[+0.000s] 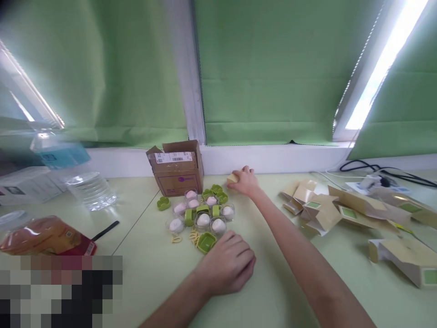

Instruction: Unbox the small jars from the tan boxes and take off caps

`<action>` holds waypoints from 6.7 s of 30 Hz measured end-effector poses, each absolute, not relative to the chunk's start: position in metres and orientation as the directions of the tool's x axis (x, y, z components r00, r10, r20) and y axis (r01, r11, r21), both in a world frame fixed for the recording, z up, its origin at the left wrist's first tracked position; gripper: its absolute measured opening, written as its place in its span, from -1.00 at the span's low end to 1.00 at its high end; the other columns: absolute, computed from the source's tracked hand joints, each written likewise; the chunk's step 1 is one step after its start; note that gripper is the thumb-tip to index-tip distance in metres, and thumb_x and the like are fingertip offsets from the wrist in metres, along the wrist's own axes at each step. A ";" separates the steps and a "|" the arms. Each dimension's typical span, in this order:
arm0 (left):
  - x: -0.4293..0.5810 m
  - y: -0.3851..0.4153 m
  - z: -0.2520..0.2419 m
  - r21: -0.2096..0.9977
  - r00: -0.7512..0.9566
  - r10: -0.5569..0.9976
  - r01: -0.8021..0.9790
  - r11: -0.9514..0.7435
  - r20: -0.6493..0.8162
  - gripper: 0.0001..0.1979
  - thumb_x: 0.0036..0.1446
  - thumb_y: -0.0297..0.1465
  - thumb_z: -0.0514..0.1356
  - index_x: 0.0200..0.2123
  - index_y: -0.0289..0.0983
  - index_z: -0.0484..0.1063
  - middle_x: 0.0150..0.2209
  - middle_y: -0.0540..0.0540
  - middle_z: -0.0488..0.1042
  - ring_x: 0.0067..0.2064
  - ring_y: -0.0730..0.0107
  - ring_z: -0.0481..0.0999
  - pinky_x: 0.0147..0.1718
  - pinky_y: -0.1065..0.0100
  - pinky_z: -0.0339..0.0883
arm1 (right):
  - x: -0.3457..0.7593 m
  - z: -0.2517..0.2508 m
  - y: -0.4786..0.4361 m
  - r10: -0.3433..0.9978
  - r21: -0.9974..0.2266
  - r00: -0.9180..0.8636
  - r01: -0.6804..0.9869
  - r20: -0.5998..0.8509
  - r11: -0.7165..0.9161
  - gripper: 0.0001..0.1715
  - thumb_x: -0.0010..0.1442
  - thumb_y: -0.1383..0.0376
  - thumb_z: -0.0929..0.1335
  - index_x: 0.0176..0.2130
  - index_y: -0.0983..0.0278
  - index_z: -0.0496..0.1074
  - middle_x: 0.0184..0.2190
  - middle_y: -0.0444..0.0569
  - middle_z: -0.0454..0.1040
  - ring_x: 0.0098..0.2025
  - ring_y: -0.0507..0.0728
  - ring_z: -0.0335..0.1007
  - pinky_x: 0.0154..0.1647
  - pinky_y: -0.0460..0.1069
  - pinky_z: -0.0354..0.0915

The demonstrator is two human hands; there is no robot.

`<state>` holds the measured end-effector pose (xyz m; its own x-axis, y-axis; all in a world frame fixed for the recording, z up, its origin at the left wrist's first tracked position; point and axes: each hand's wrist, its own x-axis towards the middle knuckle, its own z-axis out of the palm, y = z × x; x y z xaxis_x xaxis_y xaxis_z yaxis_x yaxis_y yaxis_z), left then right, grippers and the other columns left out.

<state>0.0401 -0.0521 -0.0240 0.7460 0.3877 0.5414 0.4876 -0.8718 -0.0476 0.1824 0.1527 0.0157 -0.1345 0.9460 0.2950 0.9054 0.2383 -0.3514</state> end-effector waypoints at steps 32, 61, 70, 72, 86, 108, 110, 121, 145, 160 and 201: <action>0.065 -0.098 -0.016 0.701 0.383 0.780 0.355 -0.619 0.494 -0.76 0.20 -0.35 0.25 -0.11 -0.22 0.29 0.02 -0.18 0.44 -0.21 0.34 0.56 -0.35 0.32 0.53 | 0.248 -0.024 -0.105 0.618 -0.016 -0.366 0.852 0.695 0.523 -0.02 0.19 0.17 0.46 0.43 0.26 0.06 0.38 0.33 0.19 0.37 0.47 0.15 0.21 0.30 0.30; 0.058 -0.102 0.006 0.817 0.436 0.842 0.324 -0.477 0.318 -0.62 0.24 -0.34 0.16 0.11 -0.26 0.47 -0.27 -0.05 0.49 -0.35 0.40 0.35 -0.37 0.39 0.26 | 0.251 -0.026 -0.099 0.595 -0.257 -0.387 0.642 0.705 0.722 -0.39 0.20 0.45 0.39 0.21 0.19 0.32 0.04 0.13 0.47 0.12 0.30 0.41 0.07 0.21 0.49; 0.068 -0.112 0.008 0.812 0.356 0.884 0.389 -0.436 0.304 -0.66 0.16 -0.45 0.14 0.01 -0.25 0.45 -0.26 -0.05 0.52 -0.38 0.41 0.39 -0.39 0.40 0.26 | 0.252 -0.026 -0.097 0.515 -0.127 -0.458 0.645 0.724 0.753 -0.36 0.25 0.48 0.33 0.28 0.22 0.27 0.05 0.14 0.48 0.12 0.30 0.40 0.01 0.19 0.52; 0.068 -0.115 0.008 0.787 0.348 0.885 0.430 -0.443 0.309 -0.63 0.13 -0.50 0.12 0.02 -0.24 0.44 -0.27 -0.05 0.52 -0.38 0.40 0.40 -0.39 0.40 0.26 | 0.253 -0.025 -0.097 0.504 -0.102 -0.482 0.643 0.717 0.759 -0.36 0.26 0.47 0.33 0.28 0.22 0.26 0.06 0.14 0.48 0.12 0.31 0.40 0.03 0.20 0.51; 0.053 -0.101 0.002 0.810 0.421 0.872 0.403 -0.426 0.249 -0.51 0.11 -0.55 0.01 0.09 -0.27 0.48 -0.43 -0.01 0.47 -0.45 0.40 0.37 -0.43 0.39 0.25 | 0.264 -0.026 -0.091 0.511 -0.147 -0.511 0.593 0.691 0.792 -0.31 0.18 0.55 0.30 0.25 0.22 0.28 0.06 0.15 0.47 0.15 0.31 0.40 0.12 0.26 0.47; 0.034 -0.083 -0.004 0.684 0.387 0.815 0.450 -0.575 0.431 -0.80 0.27 -0.25 0.21 -0.23 -0.23 0.57 -0.11 -0.19 0.52 -0.04 0.17 0.46 -0.08 0.22 0.38 | 0.272 -0.019 -0.095 0.895 -0.816 -0.253 0.374 0.368 0.441 -0.13 -0.01 0.16 0.59 0.23 0.20 0.34 0.14 0.15 0.47 -0.05 0.22 0.54 -0.15 0.09 0.52; 0.035 -0.083 -0.005 0.717 0.391 0.835 0.442 -0.539 0.387 -0.79 0.25 -0.24 0.22 -0.23 -0.24 0.58 -0.12 -0.19 0.51 -0.06 0.17 0.46 -0.12 0.24 0.38 | 0.272 -0.019 -0.096 0.909 -0.820 -0.253 0.399 0.331 0.410 -0.16 -0.03 0.16 0.60 0.19 0.21 0.39 0.07 0.12 0.52 -0.20 0.17 0.56 -0.21 0.09 0.52; 0.036 -0.080 0.002 0.819 0.325 0.881 0.354 -0.451 0.344 -0.66 0.24 -0.19 0.18 -0.51 -0.27 0.42 -0.20 -0.14 0.50 -0.20 0.29 0.44 -0.24 0.32 0.30 | 0.264 -0.022 -0.102 0.808 -0.626 -0.247 0.527 0.534 0.575 -0.24 0.12 0.06 0.53 0.24 0.11 0.35 0.15 0.08 0.48 0.13 0.26 0.45 -0.01 0.14 0.49; 0.028 -0.085 0.001 0.880 0.428 0.891 0.352 -0.318 0.151 -0.76 0.07 -0.29 0.30 -0.20 -0.21 0.67 -0.05 -0.12 0.49 -0.13 0.28 0.47 -0.27 0.37 0.35 | 0.265 -0.013 -0.107 0.684 -0.531 -0.292 0.457 0.669 0.714 -0.34 0.18 0.04 0.51 0.19 0.14 0.39 -0.01 0.09 0.53 -0.04 0.25 0.50 -0.07 0.15 0.51; 0.023 -0.076 0.005 0.986 0.219 0.964 -0.106 -0.131 0.151 -0.64 0.12 -0.10 0.32 -0.30 -0.25 0.34 -0.14 -0.12 0.54 -0.13 0.26 0.52 -0.10 0.23 0.41 | 0.279 0.002 -0.106 0.869 -0.759 -0.027 0.475 0.495 0.446 -0.50 0.17 -0.08 0.46 -0.08 0.20 0.47 -0.23 -0.01 0.57 -0.34 0.14 0.45 -0.41 0.02 0.41; 0.019 -0.096 0.011 0.595 0.531 0.817 0.588 -0.547 0.226 -0.44 0.12 -0.10 0.34 0.15 -0.13 0.41 0.06 -0.15 0.48 0.07 0.05 0.46 0.06 0.10 0.36 | 0.290 0.013 -0.110 0.644 -0.511 -0.113 0.513 0.756 0.690 -0.51 0.32 0.11 0.41 0.20 0.10 0.44 0.02 0.07 0.46 -0.05 0.22 0.44 -0.28 0.05 0.43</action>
<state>0.0193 -0.0956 0.0113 0.5312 0.8166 0.2256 0.5883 -0.5472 0.5954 0.2902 -0.1102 0.0132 -0.1130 0.6442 0.7564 0.5134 0.6897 -0.5107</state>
